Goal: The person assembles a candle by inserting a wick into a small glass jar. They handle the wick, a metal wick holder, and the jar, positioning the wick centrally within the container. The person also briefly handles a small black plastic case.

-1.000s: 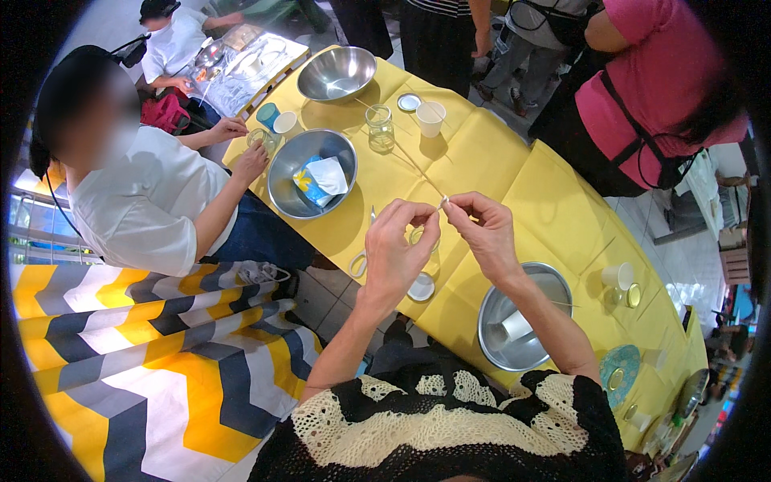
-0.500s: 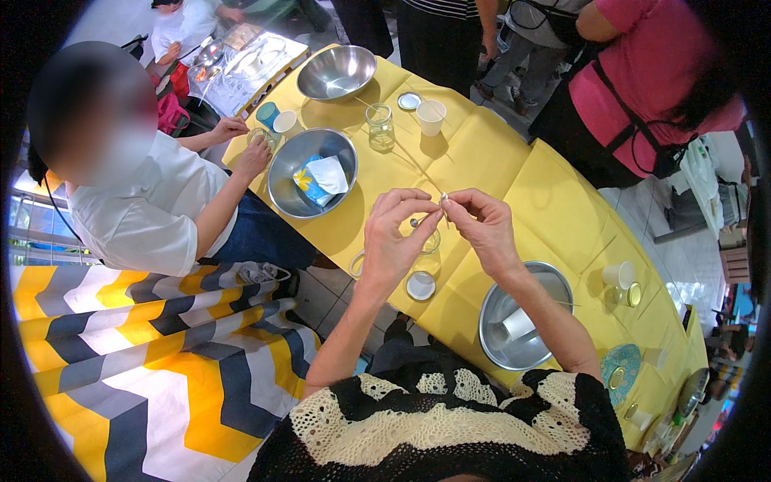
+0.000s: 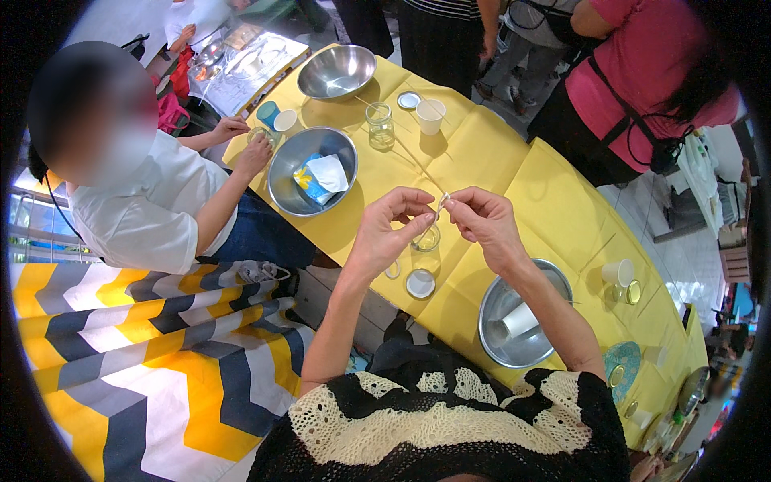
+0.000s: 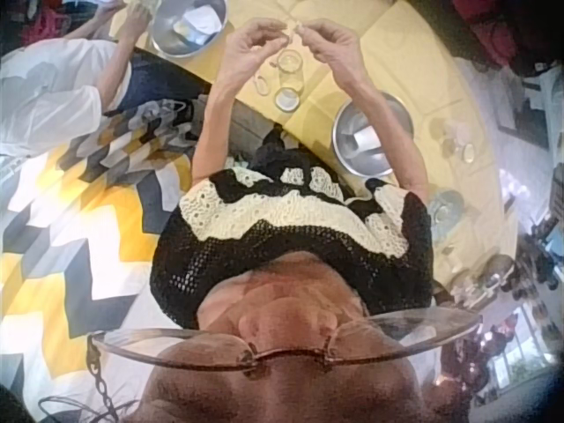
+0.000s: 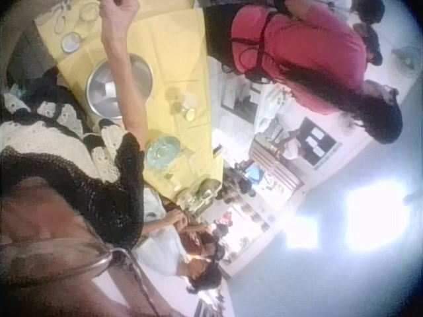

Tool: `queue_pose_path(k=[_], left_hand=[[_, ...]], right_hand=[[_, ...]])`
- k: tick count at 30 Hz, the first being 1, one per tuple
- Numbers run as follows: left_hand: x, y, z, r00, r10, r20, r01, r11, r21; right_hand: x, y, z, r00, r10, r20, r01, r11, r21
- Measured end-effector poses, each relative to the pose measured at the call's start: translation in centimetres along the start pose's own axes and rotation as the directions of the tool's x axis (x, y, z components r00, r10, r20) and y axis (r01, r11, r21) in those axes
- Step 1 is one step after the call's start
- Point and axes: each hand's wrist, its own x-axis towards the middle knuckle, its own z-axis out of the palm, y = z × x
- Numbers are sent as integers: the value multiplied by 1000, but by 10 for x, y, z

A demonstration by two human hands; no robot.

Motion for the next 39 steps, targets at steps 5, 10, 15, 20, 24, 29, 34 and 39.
queue_pose_path(k=[5,10,15,20,24,29,34,39], left_hand=[[1,-6,2,1000,6,0,-6,997,-83],[1,-6,3,1000,2,23,-1,999,-54],[3,-6,3,999,28,40,-27,999,-21],[3,-7,2,998,37,53,-38,999,21],[4,-8,2,997,41,60,-43,999,31],[3,-7,6,1000,12,24,-13,999,33],[4,-12,7,998,57,-2,-57,998,24],[1,-12,7,1000,8,12,-7,998,-68]], right_hand=[[-1,-2,2,1000,-8,1,8,1000,6],[-1,-1,0,1000,10,-5,-9,1000,2],[0,-2,0,1000,17,-10,-17,1000,6],[-1,-2,0,1000,11,-20,-10,1000,16],[1,0,-3,1000,21,-23,-21,1000,-7],[1,-1,-3,1000,16,-17,-16,999,28],[1,-1,-9,997,46,70,-53,993,107],[-1,-1,-8,998,-26,59,25,999,22]])
